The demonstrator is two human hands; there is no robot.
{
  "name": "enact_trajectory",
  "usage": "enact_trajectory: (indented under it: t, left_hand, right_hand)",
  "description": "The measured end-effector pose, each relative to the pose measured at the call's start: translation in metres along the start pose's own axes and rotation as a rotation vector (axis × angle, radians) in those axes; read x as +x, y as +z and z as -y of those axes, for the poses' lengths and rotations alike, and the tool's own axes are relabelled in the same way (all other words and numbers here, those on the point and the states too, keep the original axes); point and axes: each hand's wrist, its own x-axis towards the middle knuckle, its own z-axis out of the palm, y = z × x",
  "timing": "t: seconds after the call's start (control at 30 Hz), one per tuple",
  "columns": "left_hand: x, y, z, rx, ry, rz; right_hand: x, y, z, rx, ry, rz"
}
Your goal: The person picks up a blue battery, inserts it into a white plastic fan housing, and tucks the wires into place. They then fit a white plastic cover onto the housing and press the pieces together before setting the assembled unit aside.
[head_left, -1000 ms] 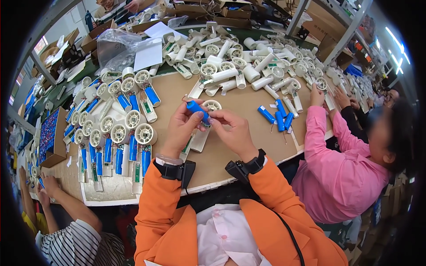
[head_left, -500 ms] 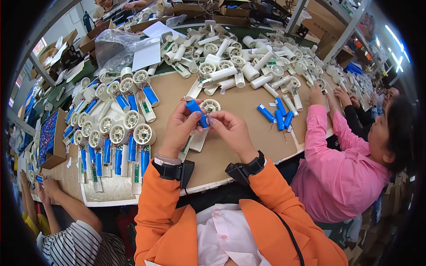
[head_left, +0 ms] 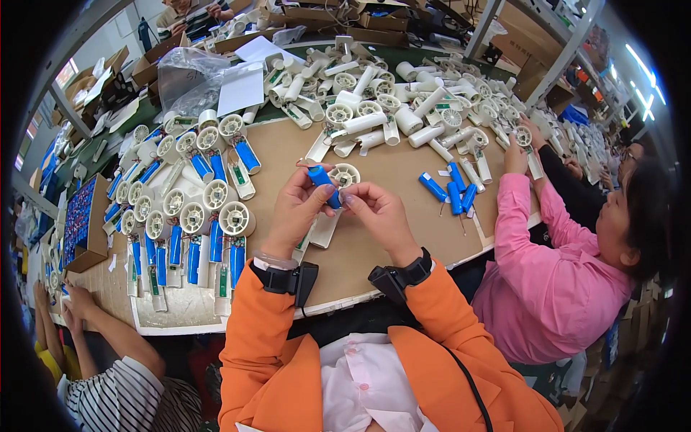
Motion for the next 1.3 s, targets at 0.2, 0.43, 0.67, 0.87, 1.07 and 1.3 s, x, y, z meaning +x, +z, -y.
enact_trajectory:
  t: [0.2, 0.43, 0.67, 0.87, 1.07, 1.3]
  left_hand:
    - [0.001, -0.001, 0.003, 0.046, 0.003, -0.02]
    - [0.0, 0.002, 0.002, 0.06, 0.013, -0.033]
    - [0.0, -0.002, 0.005, 0.168, 0.047, -0.015]
    - [0.001, -0.002, 0.005, 0.129, 0.031, 0.023]
    - [0.001, -0.001, 0.002, 0.026, 0.026, 0.035]
    - [0.0, -0.002, 0.002, 0.035, 0.038, 0.023]
  right_hand:
    - [-0.001, 0.006, 0.0, -0.151, -0.076, -0.04]
    - [0.001, 0.008, -0.005, -0.207, -0.111, -0.099]
    - [0.0, 0.008, 0.006, -0.353, -0.062, -0.061]
    - [0.004, -0.002, 0.002, -0.293, -0.044, -0.086]
    - [0.003, -0.005, 0.005, -0.148, -0.031, -0.102]
    - [-0.004, 0.01, 0.022, -0.358, -0.175, -0.084]
